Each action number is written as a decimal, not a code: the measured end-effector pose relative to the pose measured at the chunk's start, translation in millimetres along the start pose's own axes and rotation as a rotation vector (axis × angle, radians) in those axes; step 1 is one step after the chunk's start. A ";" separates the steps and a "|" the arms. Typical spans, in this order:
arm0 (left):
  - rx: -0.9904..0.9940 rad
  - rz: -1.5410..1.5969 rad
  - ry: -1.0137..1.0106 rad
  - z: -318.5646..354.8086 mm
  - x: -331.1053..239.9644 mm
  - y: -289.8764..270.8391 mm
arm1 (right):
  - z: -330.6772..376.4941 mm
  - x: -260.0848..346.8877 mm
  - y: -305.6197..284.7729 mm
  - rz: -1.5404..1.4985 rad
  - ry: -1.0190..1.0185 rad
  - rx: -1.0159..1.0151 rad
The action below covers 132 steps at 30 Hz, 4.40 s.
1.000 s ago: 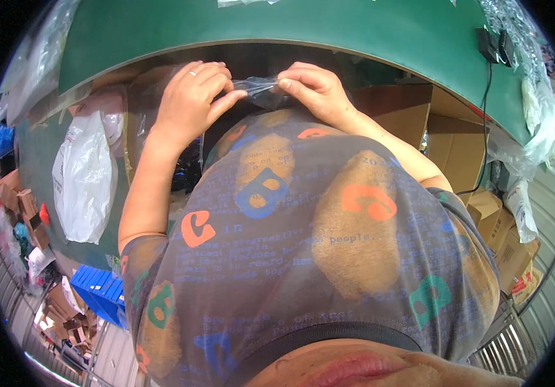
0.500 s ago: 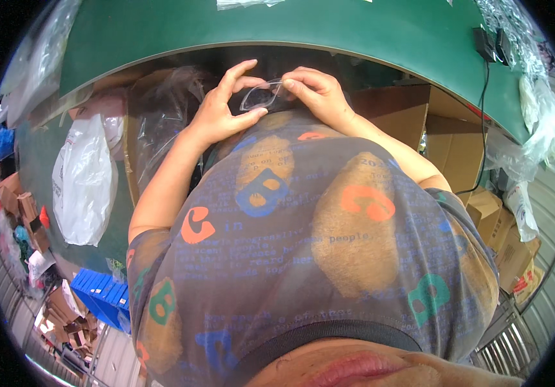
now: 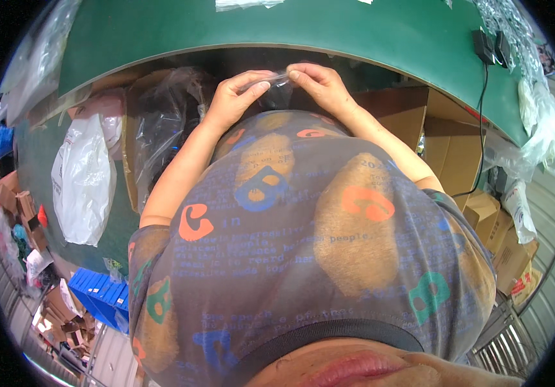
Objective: Packaging swimming goggles into plastic bags and placing them in a box.
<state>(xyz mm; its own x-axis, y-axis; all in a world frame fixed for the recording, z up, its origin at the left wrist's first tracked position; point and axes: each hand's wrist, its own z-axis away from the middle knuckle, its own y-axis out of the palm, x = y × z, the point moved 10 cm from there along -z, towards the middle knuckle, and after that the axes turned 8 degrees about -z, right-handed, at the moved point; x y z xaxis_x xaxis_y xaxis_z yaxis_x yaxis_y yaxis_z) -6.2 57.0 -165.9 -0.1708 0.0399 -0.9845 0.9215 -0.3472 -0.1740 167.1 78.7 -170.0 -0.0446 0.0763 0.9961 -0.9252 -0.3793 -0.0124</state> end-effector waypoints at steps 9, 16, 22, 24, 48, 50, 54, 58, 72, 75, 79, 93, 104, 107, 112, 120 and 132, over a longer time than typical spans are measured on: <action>0.031 0.157 -0.083 -1.1 2.2 4.0 | 2.4 7.0 -10.8 0.032 0.006 -0.009; 0.050 0.166 -0.060 -5.0 9.6 2.2 | -0.4 11.3 -4.9 0.117 0.002 0.042; 0.050 0.124 -0.075 -6.7 10.0 0.3 | -0.7 18.8 -2.0 0.082 -0.074 0.038; 0.053 0.119 -0.071 -6.6 9.8 0.1 | 0.5 23.3 0.2 0.067 -0.056 0.058; 0.063 0.119 -0.078 -9.1 5.9 3.8 | -2.2 45.9 13.8 0.260 -0.317 0.113; 0.086 0.079 -0.088 -8.5 10.5 2.4 | -1.0 49.2 14.7 0.268 -0.332 0.102; 0.126 0.102 -0.161 -4.6 0.5 0.4 | 1.7 56.5 21.3 0.270 -0.333 0.128; 0.189 0.145 -0.281 10.9 -16.1 -3.5 | 11.0 73.6 35.4 0.273 -0.390 0.205; 0.041 -0.337 0.014 17.6 -70.7 -10.4 | 7.3 16.3 38.2 0.079 -0.049 0.332; -0.075 -0.615 0.453 24.1 -114.1 -3.2 | 3.7 28.8 71.4 0.012 -0.066 0.473; -0.131 -0.870 0.650 30.6 -147.7 -6.4 | -3.3 10.4 87.4 -0.066 -0.035 0.514; -0.161 -0.656 0.397 15.4 -114.3 -11.4 | -1.8 -17.7 80.3 -0.255 0.071 0.437; -0.046 -0.503 0.194 3.0 -83.1 -11.6 | -1.9 11.0 63.2 -0.189 -0.022 0.260; -0.080 -0.596 0.256 -2.2 -73.6 -10.5 | -9.6 -1.2 60.3 -0.064 -0.011 0.219; -0.081 -0.167 0.043 2.2 -47.1 -23.5 | -5.7 9.0 61.0 -0.034 -0.056 0.254; -0.071 -0.092 -0.080 32.2 -27.4 -30.5 | -6.3 16.9 60.9 0.033 -0.148 0.241; -0.163 0.080 -0.079 30.0 -16.9 -34.0 | -4.5 16.4 60.4 0.082 -0.124 0.244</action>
<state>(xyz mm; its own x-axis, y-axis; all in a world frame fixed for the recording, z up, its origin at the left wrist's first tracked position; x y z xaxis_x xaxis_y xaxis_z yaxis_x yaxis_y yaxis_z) -45.1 40.0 -142.7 -0.1158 -0.0578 -0.9916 0.9764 -0.1898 -0.1029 108.7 61.1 -154.8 -0.0553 -0.0713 0.9959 -0.8019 -0.5912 -0.0869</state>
